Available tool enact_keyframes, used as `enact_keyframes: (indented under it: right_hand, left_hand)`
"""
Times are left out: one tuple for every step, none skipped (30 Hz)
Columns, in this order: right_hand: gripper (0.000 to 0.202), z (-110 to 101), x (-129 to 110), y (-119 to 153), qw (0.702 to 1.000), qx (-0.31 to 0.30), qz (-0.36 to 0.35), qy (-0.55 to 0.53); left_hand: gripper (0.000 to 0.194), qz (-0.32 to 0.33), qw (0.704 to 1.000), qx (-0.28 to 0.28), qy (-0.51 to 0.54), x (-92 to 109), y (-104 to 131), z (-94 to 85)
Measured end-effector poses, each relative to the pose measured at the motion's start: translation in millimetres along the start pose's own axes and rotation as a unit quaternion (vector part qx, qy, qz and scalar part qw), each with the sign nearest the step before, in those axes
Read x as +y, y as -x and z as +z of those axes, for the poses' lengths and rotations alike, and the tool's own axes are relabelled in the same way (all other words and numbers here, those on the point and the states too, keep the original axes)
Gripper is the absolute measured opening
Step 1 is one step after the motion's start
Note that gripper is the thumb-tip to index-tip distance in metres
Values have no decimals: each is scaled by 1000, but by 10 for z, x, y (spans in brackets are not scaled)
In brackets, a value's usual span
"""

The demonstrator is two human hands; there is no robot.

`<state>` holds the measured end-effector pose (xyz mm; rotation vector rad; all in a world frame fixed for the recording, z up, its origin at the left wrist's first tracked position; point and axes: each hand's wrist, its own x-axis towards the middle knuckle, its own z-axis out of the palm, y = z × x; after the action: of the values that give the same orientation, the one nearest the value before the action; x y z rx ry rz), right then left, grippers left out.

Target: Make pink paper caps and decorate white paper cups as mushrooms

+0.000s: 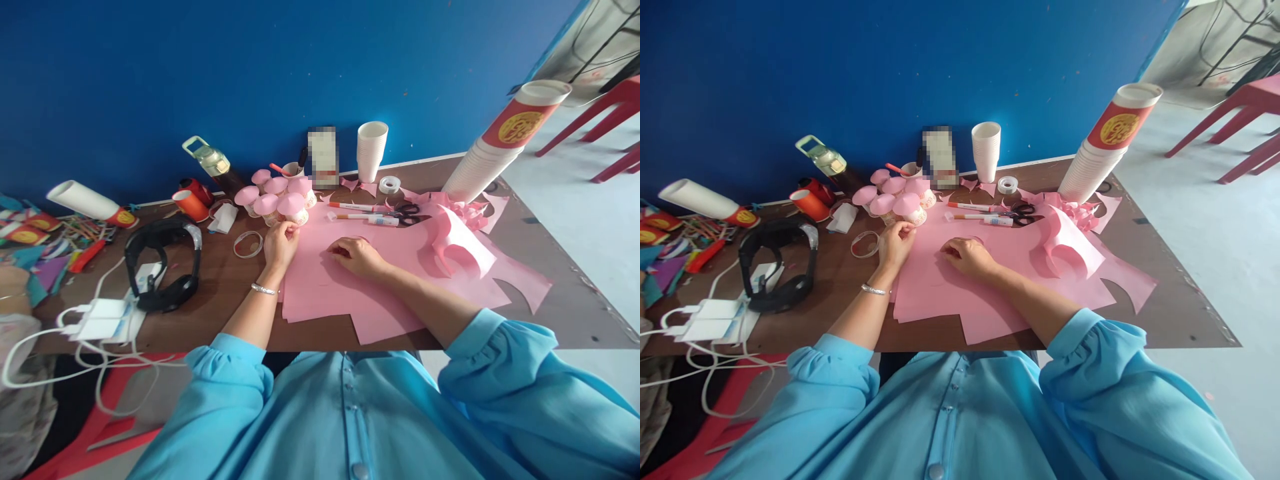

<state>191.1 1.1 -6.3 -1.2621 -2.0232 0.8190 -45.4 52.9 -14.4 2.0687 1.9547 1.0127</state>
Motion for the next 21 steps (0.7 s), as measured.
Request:
enact_keyframes:
  right_hand:
    - [19,0,1,-1,1000,-1,0,0]
    - [19,0,3,-2,1000,-2,-1,0]
    - [20,0,5,-4,1000,-2,-2,1]
    - [20,0,7,-5,1000,-1,-2,1]
    - [20,0,9,-6,1000,0,-3,0]
    - [21,0,11,-6,1000,0,-4,0]
    - [21,0,13,-7,1000,-1,-5,-1]
    - [21,0,14,-7,1000,-2,-5,-1]
    - [21,0,15,-7,1000,-2,-4,-1]
    - [21,1,16,-7,1000,-3,-4,-1]
    - [21,2,17,-6,1000,-3,-5,-1]
    - [20,4,17,-6,1000,-1,-5,0]
    - [20,6,18,-5,1000,0,-6,-1]
    - [20,7,19,-4,1000,2,-6,-1]
    - [20,9,20,-3,1000,2,-6,-1]
    - [19,9,20,-3,1000,1,-5,0]
    - [19,9,20,-3,1000,-1,-4,2]
    - [19,8,20,-3,1000,-2,-2,3]
    - [19,6,19,-4,1000,-3,-1,5]
    - [19,4,18,-5,1000,-4,0,6]
    - [19,2,17,-6,1000,-5,0,6]
  left_hand:
    - [9,-4,1000,6,-1,-9,2,-1]
    - [12,-9,1000,13,-2,-18,1,0]
    - [16,-14,1000,20,-3,-28,-2,3]
    - [21,-18,1000,25,-4,-38,-8,6]
    - [26,-21,999,28,-5,-47,-16,9]
    - [31,-22,999,28,-4,-56,-26,11]
    - [34,-22,999,27,-3,-64,-36,12]
    - [37,-22,999,25,-3,-72,-46,11]
    - [38,-25,999,24,-3,-80,-55,8]
    - [39,-29,999,23,-4,-90,-63,3]
    - [40,-36,999,23,-6,-100,-69,-3]
    - [41,-45,999,24,-8,-111,-73,-10]
    - [42,-53,998,25,-10,-122,-75,-17]
    - [43,-59,998,27,-10,-132,-76,-25]
    - [44,-63,998,29,-8,-141,-75,-31]
    - [44,-63,997,32,-5,-147,-74,-36]
    - [44,-62,997,33,-2,-150,-72,-40]
    - [43,-59,998,34,0,-148,-70,-43]
    - [42,-56,998,32,1,-143,-67,-45]
    - [41,-53,998,28,-2,-135,-65,-45]
    - [40,-50,998,23,-6,-124,-63,-45]
